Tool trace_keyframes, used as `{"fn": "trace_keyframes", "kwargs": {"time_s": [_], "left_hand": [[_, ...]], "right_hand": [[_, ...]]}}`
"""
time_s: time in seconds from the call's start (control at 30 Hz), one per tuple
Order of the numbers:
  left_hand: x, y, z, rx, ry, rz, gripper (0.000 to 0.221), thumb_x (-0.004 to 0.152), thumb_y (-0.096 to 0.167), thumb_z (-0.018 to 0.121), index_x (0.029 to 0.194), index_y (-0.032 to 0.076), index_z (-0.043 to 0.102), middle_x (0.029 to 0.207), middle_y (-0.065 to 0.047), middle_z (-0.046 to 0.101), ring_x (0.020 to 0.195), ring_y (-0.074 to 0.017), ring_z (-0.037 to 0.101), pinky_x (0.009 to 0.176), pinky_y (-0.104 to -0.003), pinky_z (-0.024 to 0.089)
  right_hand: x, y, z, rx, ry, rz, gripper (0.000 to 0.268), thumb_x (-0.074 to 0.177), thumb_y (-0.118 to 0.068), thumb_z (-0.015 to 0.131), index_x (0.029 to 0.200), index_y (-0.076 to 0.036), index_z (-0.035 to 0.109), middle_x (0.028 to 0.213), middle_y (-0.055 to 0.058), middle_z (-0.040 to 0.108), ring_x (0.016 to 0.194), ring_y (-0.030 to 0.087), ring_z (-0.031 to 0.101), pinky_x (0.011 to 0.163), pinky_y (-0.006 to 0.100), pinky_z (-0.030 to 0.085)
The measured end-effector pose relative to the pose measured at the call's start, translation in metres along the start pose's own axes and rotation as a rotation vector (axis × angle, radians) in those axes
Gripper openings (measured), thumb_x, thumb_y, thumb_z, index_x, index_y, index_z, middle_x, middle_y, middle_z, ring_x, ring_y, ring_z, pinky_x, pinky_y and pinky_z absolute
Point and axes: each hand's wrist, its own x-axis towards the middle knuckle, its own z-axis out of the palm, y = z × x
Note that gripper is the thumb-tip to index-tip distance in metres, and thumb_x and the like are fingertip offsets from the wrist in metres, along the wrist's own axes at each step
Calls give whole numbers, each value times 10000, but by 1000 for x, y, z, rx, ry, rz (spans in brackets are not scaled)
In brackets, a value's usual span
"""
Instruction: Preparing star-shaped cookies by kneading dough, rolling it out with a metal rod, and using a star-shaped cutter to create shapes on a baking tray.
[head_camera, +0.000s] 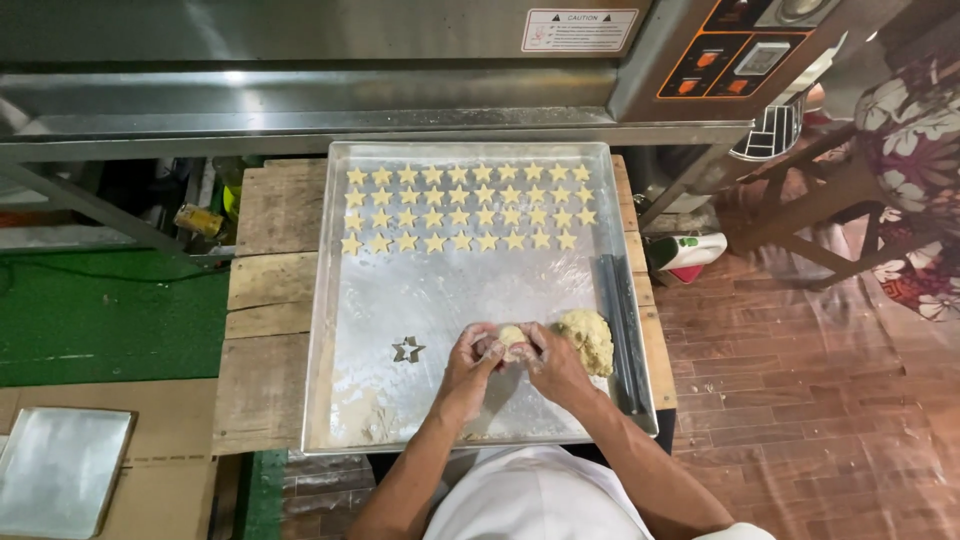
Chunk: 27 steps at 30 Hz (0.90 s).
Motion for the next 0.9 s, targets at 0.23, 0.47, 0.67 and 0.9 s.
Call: {"fn": "trace_keyframes", "kwargs": {"time_s": [0.23, 0.47, 0.67, 0.9], "left_hand": [[-5, 25, 6, 428, -23, -29, 390, 1044, 329, 606, 1315, 51, 635, 1210, -204, 677, 1156, -292, 673, 915, -379, 594], [20, -11, 7, -92, 175, 54, 128, 1010, 85, 591, 1096, -2, 628, 863, -79, 602, 708, -143, 596, 555, -223, 539], [-12, 45, 23, 151, 228, 117, 321, 990, 165, 689, 1264, -1, 671, 1037, -173, 699, 948, -202, 663, 802, -355, 568], [-7, 22, 7, 385, 183, 97, 208, 1034, 230, 625, 1161, 120, 748, 954, -72, 731, 904, -146, 703, 817, -347, 598]], "right_hand": [[2, 37, 3, 167, -95, 0, 247, 1016, -314, 637, 896, -112, 713, 633, 79, 637, 583, 240, 635, 585, 368, 538], [7, 20, 22, 525, -30, 294, 248, 1001, -316, 583, 1116, -108, 656, 728, 104, 632, 629, 185, 624, 499, 331, 521], [9, 4, 25, 598, 203, 229, 144, 1030, -122, 667, 1138, -31, 640, 763, 79, 677, 637, 119, 628, 497, 246, 475], [-4, 23, 33, 672, 182, 183, 183, 1005, -135, 728, 1108, 0, 662, 795, 91, 690, 653, 99, 621, 524, 233, 496]]}}
